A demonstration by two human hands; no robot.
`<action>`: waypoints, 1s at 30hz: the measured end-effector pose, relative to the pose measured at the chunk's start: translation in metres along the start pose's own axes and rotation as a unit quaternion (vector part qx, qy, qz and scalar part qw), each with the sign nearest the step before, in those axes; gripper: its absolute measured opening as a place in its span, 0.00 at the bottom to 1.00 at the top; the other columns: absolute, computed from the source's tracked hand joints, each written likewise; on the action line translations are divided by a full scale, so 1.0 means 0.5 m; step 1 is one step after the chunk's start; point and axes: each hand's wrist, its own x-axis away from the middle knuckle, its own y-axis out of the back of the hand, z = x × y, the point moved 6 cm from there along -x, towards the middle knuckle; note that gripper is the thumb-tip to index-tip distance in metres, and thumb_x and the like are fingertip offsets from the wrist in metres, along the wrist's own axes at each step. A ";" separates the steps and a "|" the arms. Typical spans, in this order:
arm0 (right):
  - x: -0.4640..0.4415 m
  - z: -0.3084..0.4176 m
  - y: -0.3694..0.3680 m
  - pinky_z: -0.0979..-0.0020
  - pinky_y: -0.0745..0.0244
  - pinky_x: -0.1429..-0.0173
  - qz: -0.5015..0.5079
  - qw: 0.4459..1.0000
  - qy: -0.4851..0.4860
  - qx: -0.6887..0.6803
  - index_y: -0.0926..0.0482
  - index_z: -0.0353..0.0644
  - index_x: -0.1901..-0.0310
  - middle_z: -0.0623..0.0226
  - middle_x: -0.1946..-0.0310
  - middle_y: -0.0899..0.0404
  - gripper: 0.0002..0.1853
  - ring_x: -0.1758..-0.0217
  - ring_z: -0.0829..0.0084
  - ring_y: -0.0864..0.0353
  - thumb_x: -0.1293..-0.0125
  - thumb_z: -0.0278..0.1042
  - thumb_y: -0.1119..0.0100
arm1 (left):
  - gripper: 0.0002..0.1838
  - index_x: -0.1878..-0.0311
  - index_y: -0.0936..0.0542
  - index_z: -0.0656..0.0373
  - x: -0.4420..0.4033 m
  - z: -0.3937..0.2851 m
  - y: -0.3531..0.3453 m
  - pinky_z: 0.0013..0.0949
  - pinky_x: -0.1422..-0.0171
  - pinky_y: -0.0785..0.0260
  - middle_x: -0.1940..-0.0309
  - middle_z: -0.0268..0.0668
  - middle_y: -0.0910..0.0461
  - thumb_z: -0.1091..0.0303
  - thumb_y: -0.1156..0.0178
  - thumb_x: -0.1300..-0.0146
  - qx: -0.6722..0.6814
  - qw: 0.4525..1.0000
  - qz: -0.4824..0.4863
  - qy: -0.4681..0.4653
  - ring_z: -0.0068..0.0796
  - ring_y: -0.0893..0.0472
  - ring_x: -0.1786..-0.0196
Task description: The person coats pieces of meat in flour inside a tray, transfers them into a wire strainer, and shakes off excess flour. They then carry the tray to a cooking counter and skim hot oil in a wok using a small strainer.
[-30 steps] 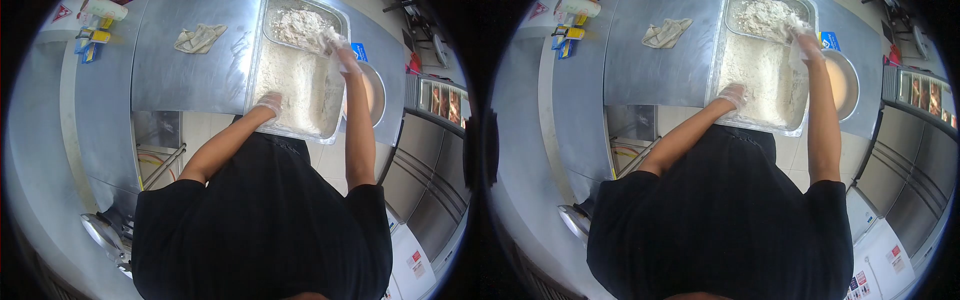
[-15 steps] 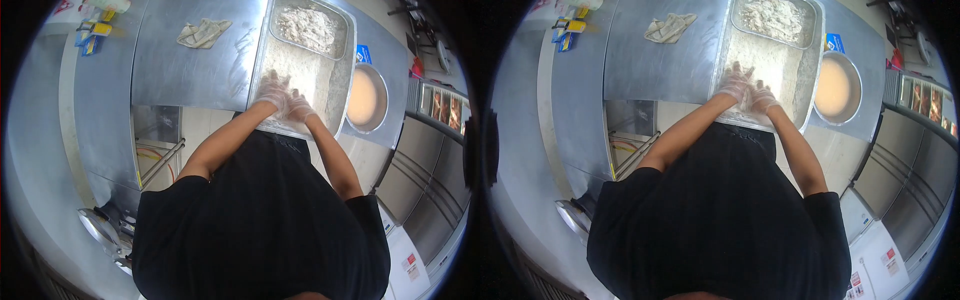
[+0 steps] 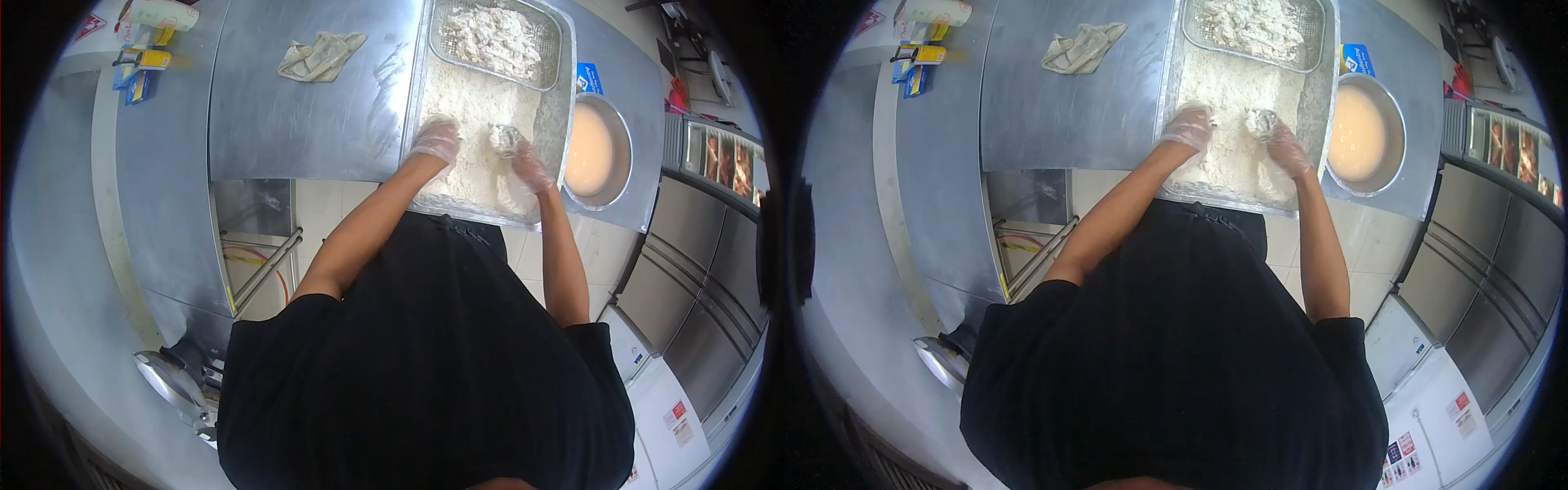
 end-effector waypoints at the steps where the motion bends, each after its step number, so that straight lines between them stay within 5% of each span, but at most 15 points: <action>1: -0.001 0.028 0.012 0.69 0.36 0.39 0.009 1.000 -0.016 -0.009 0.33 0.41 0.40 0.61 0.47 0.25 0.23 0.44 0.68 0.28 0.39 0.28 0.46 | 0.13 0.59 0.21 0.61 0.003 0.000 0.012 0.40 0.50 0.29 0.61 0.48 0.20 0.64 0.43 0.44 0.021 0.999 -0.024 -0.011 0.45 0.21 0.55; 5: 0.000 0.076 0.056 0.71 0.33 0.43 -0.054 0.995 -0.073 -0.032 0.26 0.42 0.47 0.61 0.54 0.22 0.18 0.48 0.70 0.25 0.41 0.29 0.47 | 0.11 0.59 0.22 0.62 -0.001 0.004 0.036 0.39 0.51 0.28 0.62 0.49 0.21 0.70 0.44 0.44 0.068 0.996 -0.063 -0.012 0.45 0.21 0.55; 8: -0.021 -0.024 0.072 0.68 0.29 0.48 -0.087 0.996 0.033 -0.001 0.23 0.42 0.53 0.59 0.59 0.21 0.14 0.54 0.66 0.23 0.39 0.35 0.46 | 0.10 0.61 0.22 0.63 -0.014 0.018 -0.002 0.37 0.51 0.28 0.62 0.50 0.21 0.76 0.45 0.47 0.008 0.999 -0.038 -0.013 0.44 0.20 0.55; 11: -0.065 -0.060 0.025 0.64 0.28 0.52 -0.160 0.952 0.036 0.259 0.22 0.40 0.55 0.55 0.62 0.21 0.15 0.57 0.60 0.23 0.38 0.42 0.46 | 0.09 0.63 0.21 0.64 -0.004 -0.004 -0.022 0.37 0.50 0.28 0.61 0.52 0.21 0.79 0.45 0.49 -0.079 0.996 0.013 -0.026 0.44 0.20 0.54; 14: -0.079 0.051 -0.046 0.64 0.31 0.46 -0.105 0.971 0.090 0.194 0.23 0.42 0.54 0.56 0.57 0.21 0.16 0.54 0.59 0.24 0.33 0.45 0.52 | 0.12 0.62 0.19 0.63 0.028 -0.033 0.010 0.38 0.50 0.27 0.60 0.52 0.21 0.78 0.42 0.52 -0.103 0.994 0.031 -0.004 0.45 0.20 0.53; 17: -0.131 -0.092 -0.108 0.63 0.30 0.50 -0.055 0.996 0.050 0.054 0.23 0.40 0.58 0.55 0.63 0.20 0.19 0.58 0.61 0.23 0.32 0.48 0.54 | 0.12 0.63 0.20 0.65 0.047 -0.056 0.028 0.39 0.49 0.28 0.61 0.53 0.21 0.78 0.40 0.54 -0.069 0.995 0.070 -0.015 0.46 0.21 0.53; 21: -0.140 -0.083 -0.067 0.61 0.30 0.52 -0.024 0.995 0.083 0.050 0.24 0.40 0.61 0.52 0.65 0.23 0.10 0.58 0.56 0.24 0.40 0.37 0.45 | 0.11 0.64 0.20 0.66 0.085 -0.066 -0.007 0.40 0.49 0.29 0.62 0.54 0.21 0.77 0.39 0.54 -0.041 0.987 0.138 -0.063 0.47 0.21 0.54; 25: -0.151 -0.019 0.010 0.59 0.28 0.56 -0.142 0.965 0.090 0.202 0.24 0.40 0.63 0.53 0.66 0.23 0.10 0.61 0.55 0.23 0.46 0.34 0.41 | 0.13 0.62 0.20 0.66 0.107 -0.066 -0.058 0.40 0.51 0.27 0.62 0.54 0.21 0.76 0.39 0.54 -0.145 0.957 0.199 -0.151 0.47 0.20 0.55; 29: -0.182 0.017 -0.072 0.65 0.28 0.62 -0.101 0.970 0.145 0.168 0.22 0.39 0.66 0.55 0.72 0.21 0.06 0.69 0.62 0.22 0.42 0.31 0.45 | 0.12 0.61 0.20 0.66 0.110 -0.070 -0.061 0.40 0.52 0.27 0.61 0.52 0.21 0.76 0.42 0.51 -0.126 0.976 0.128 -0.122 0.47 0.20 0.55; 30: -0.181 0.024 -0.086 0.63 0.27 0.58 -0.069 0.982 0.091 0.150 0.23 0.40 0.68 0.53 0.72 0.21 0.07 0.67 0.58 0.21 0.43 0.32 0.48 | 0.12 0.61 0.20 0.65 0.105 -0.057 -0.085 0.40 0.52 0.26 0.61 0.51 0.21 0.76 0.42 0.51 -0.118 0.980 0.115 -0.113 0.48 0.20 0.54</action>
